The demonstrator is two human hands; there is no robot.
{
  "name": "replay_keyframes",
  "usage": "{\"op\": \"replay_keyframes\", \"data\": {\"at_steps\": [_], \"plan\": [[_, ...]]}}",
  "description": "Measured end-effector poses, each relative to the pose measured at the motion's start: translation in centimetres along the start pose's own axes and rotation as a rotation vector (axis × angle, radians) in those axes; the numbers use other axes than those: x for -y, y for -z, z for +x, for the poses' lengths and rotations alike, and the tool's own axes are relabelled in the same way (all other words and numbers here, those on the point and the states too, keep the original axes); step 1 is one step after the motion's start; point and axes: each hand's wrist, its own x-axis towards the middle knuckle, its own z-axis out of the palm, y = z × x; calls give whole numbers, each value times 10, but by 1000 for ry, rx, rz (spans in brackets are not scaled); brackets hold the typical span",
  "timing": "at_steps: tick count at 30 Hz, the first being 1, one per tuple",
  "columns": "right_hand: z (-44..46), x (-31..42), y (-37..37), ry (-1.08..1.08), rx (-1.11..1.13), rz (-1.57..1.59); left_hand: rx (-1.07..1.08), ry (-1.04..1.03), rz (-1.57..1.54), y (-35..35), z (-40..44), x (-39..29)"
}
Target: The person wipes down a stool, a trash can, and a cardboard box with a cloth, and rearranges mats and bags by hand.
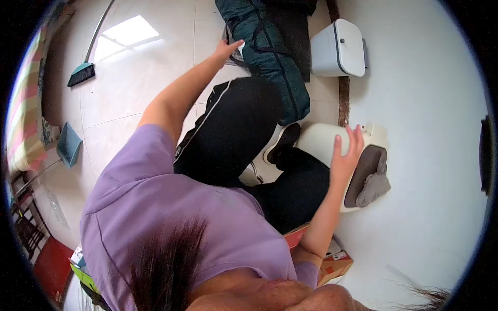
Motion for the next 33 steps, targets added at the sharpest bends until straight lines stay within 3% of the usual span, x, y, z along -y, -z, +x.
{"op": "replay_keyframes", "data": {"at_steps": [1,4,5,7,13,16,19,21,23,28,31,33], "plan": [[6,2,-11,8,39,17,-10,4,0,-3,4,9],[15,15,-12,27,125,-94,-66,342,-90,-19,28,45],[17,14,-12,20,137,-94,-67,356,-86,-24,35,54],[22,10,-13,-82,127,2,-116,476,-201,-32,48,71],[43,17,-16,-84,144,35,-43,468,-390,-28,100,120],[47,16,-21,-45,215,30,-113,609,-414,-25,114,137],[51,22,-24,-59,255,26,-26,631,-631,-19,126,177],[53,22,-24,-27,277,26,-38,583,-819,-32,122,165],[55,25,-26,-15,291,12,66,276,-1003,-30,132,179],[57,26,-26,2,312,-28,-104,115,-786,-52,78,39],[57,25,-27,5,318,-41,-146,31,-110,-84,64,5],[58,26,-26,4,322,-28,-117,-9,241,-99,71,16]]}}
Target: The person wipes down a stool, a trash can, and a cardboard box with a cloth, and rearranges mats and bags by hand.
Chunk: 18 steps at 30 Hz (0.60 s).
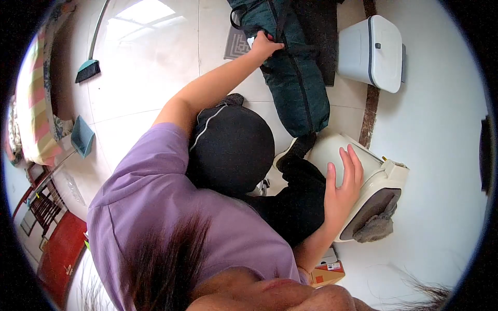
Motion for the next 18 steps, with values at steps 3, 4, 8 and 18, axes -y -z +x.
{"op": "replay_keyframes", "data": {"at_steps": [3,4,8,18], "plan": [[1,0,1,-20,-4,11,43,44,-244,2,10,-6],[-1,-1,1,-42,-4,13,124,145,-593,8,12,-9],[-2,-7,-1,-55,-28,31,372,101,-1152,51,8,-61],[-9,-15,-2,-1,-82,55,353,141,-1305,156,-78,-89]]}}
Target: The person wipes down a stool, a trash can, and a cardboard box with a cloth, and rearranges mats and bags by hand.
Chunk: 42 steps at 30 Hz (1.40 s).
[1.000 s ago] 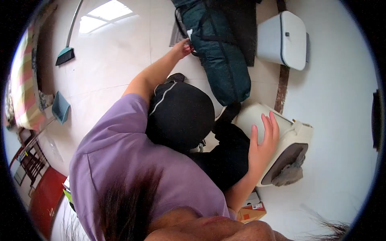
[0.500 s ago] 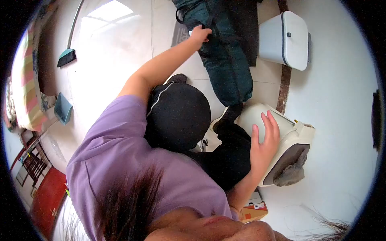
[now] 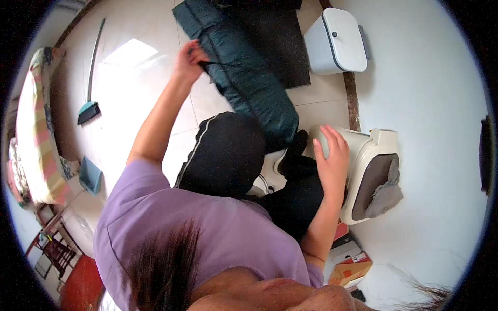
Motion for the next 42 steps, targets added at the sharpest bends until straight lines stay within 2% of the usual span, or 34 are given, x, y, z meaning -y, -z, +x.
{"op": "replay_keyframes", "data": {"at_steps": [2,4,5,8,10,12,15,16,18,19,20,22,24,25,26,28,30,35,37,40,42], "plan": [[-2,-9,-2,28,13,-39,-48,-95,-25,-3,-33,-31],[-1,-8,-1,21,-1,-27,40,-92,19,-1,-66,-51],[1,-8,-2,19,-15,-19,41,-147,127,2,-81,-47],[3,-4,-6,44,-52,-1,47,-175,77,22,-121,-52],[2,-1,-8,96,-52,-4,-145,-355,104,31,-144,-70],[2,-5,-8,108,-44,-13,-107,-419,74,39,-168,-95],[4,-10,-9,123,-56,-14,-318,-563,-37,61,-195,-132],[3,-10,-8,126,-77,-13,-412,-619,-30,75,-203,-144],[2,-10,-9,128,-91,-14,-277,-572,-49,122,-221,-174],[2,-11,-10,144,-88,-14,-395,-569,-120,134,-229,-183],[4,-11,-11,163,-86,-14,-623,-658,-113,141,-232,-187],[7,-12,-13,172,-88,-22,-596,-630,-250,211,-247,-205],[8,-11,-15,189,-86,-37,-832,-679,-213,260,-254,-211],[11,-9,-15,189,-98,-51,-707,-702,-262,290,-260,-203],[13,-9,-16,189,-110,-67,-815,-719,-270,312,-261,-197],[18,-14,-23,202,-99,-86,-677,-716,-188,322,-258,-187],[24,-15,-28,223,-83,-112,-669,-685,-286,316,-262,-190],[42,-27,-39,213,-33,-138,-729,-614,-258,291,-276,-189],[51,-28,-44,224,-59,-172,-761,-457,-34,308,-285,-189],[64,-17,-43,215,-54,-107,-690,-354,73,356,-296,-195],[65,2,-41,230,51,-11,-677,-342,98,336,-310,-182]]}}
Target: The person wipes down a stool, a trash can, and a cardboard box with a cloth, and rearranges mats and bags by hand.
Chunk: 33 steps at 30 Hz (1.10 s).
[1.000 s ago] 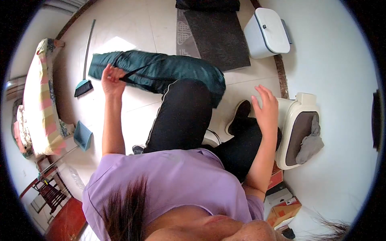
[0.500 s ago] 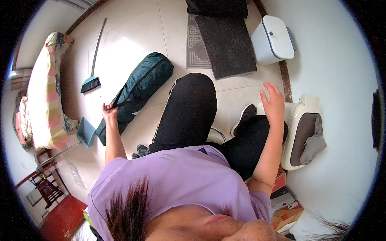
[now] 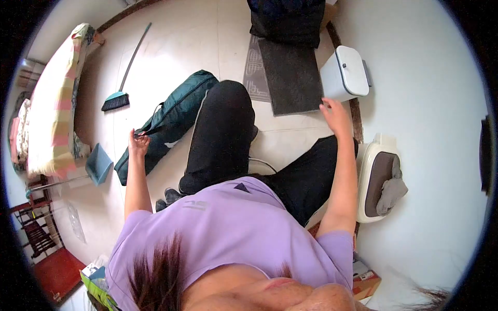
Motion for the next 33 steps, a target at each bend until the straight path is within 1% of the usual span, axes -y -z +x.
{"op": "replay_keyframes", "data": {"at_steps": [2,3,4,5,6,7,9,10,11,12,13,14,15,16,17,18,19,20,21,22,23,24,25,26,27,28,29,31,32,33], "plan": [[1,43,36,62,84,210,-122,-64,147,-2,-41,11],[0,48,46,58,104,215,-5,-41,247,22,-30,8],[-3,51,53,123,54,167,20,-50,293,23,-38,6],[-3,52,56,187,3,119,-9,-75,328,16,-42,3],[-4,50,57,183,2,135,-37,-98,362,7,-42,0],[-4,45,52,142,35,136,-7,-246,398,-4,-36,-4],[8,26,31,95,78,128,14,-511,496,-62,-27,-14],[20,9,9,34,201,89,-1,-627,560,-115,-48,-15],[34,-8,-15,-26,316,52,-31,-715,534,-182,-94,-4],[45,-17,-43,-87,348,-23,77,-729,530,-219,-93,-4],[52,-25,-77,-149,386,-96,224,-808,499,-274,-122,6],[58,-37,-110,-179,424,-65,395,-908,542,-317,-139,16],[60,-58,-153,-241,360,21,553,-986,563,-361,-158,28],[56,-68,-184,-330,314,123,728,-996,577,-397,-169,38],[46,-87,-230,-386,217,192,785,-946,510,-433,-187,52],[35,-106,-275,-433,209,209,835,-895,441,-463,-202,68],[24,-125,-316,-477,204,227,883,-803,466,-486,-212,85],[13,-144,-356,-652,314,320,927,-708,491,-503,-214,100],[7,-158,-384,-826,423,416,882,-892,585,-515,-203,119],[7,-166,-400,-829,438,415,831,-1077,685,-520,-186,135],[6,-169,-414,-926,309,561,821,-1071,697,-519,-171,138],[3,-166,-421,-1025,185,700,939,-1208,1059,-509,-160,138],[2,-165,-424,-1035,216,697,1052,-1313,1436,-498,-151,138],[21,-155,-410,-1192,118,818,1047,-1305,1458,-493,-145,140],[45,-142,-393,-1347,7,939,999,-1418,1698,-490,-138,139],[60,-135,-381,-1429,-41,998,938,-1519,1938,-488,-133,138],[74,-129,-371,-1512,-97,1053,914,-1502,2027,-486,-129,137],[89,-123,-359,-1403,-219,1615,899,-1471,2084,-489,-122,131],[93,-126,-362,-1412,-212,1614,883,-1452,2123,-489,-120,127],[98,-132,-365,-1432,-291,1788,884,-1443,2127,-488,-115,126]]}}
